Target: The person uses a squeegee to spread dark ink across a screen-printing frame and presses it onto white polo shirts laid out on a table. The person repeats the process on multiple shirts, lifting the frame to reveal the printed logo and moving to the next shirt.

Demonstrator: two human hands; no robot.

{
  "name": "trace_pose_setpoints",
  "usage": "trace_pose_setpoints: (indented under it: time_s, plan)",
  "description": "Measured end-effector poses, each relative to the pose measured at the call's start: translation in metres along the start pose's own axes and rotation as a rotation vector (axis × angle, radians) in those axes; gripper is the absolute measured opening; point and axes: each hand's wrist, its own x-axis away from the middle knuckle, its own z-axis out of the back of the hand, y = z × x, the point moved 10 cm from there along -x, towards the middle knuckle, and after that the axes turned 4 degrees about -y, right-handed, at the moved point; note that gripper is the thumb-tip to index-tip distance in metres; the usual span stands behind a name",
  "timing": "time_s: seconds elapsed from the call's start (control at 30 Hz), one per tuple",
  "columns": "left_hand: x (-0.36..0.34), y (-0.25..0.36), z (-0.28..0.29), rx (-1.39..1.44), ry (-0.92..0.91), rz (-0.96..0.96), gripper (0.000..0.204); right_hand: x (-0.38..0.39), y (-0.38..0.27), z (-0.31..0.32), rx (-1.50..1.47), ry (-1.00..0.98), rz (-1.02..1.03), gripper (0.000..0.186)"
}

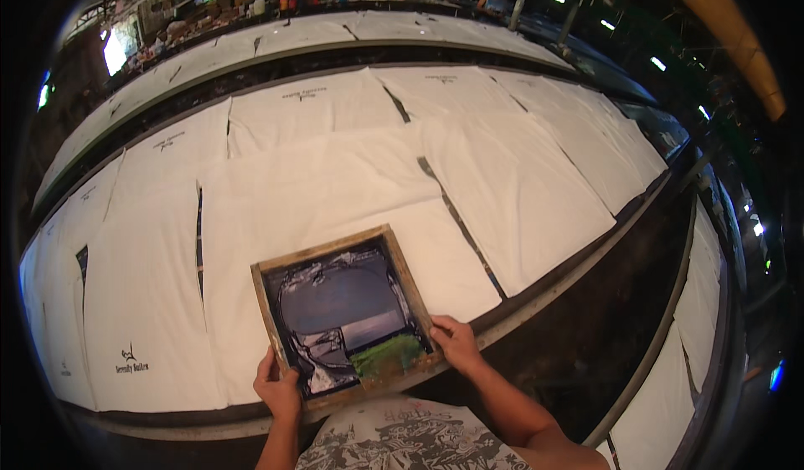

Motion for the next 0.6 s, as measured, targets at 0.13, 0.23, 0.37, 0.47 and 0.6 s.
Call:
trace_pose_setpoints:
  time_s: [0.13, 0.23, 0.37, 0.47, 0.6]
  plan:
    - [-0.002, -0.004, 0.001, 0.056, -0.002, -0.009, 0.074, -0.003, -0.003, -0.003, -0.061, -0.017, -0.021, 0.031]
    - [-0.003, -0.001, -0.007, 0.094, -0.023, 0.005, 0.073, -0.004, 0.031, 0.002, -0.119, 0.018, 0.0, 0.035]
    - [-0.001, -0.009, 0.004, 0.104, -0.015, -0.028, 0.072, -0.003, 0.02, -0.003, -0.105, 0.005, -0.04, 0.031]
    - [0.0, -0.006, 0.0, 0.093, -0.016, -0.015, 0.071, -0.001, 0.018, -0.001, -0.115, 0.008, -0.045, 0.03]
    - [-0.002, -0.005, -0.005, 0.078, -0.018, -0.005, 0.07, -0.001, 0.011, 0.002, -0.15, 0.0, -0.044, 0.03]
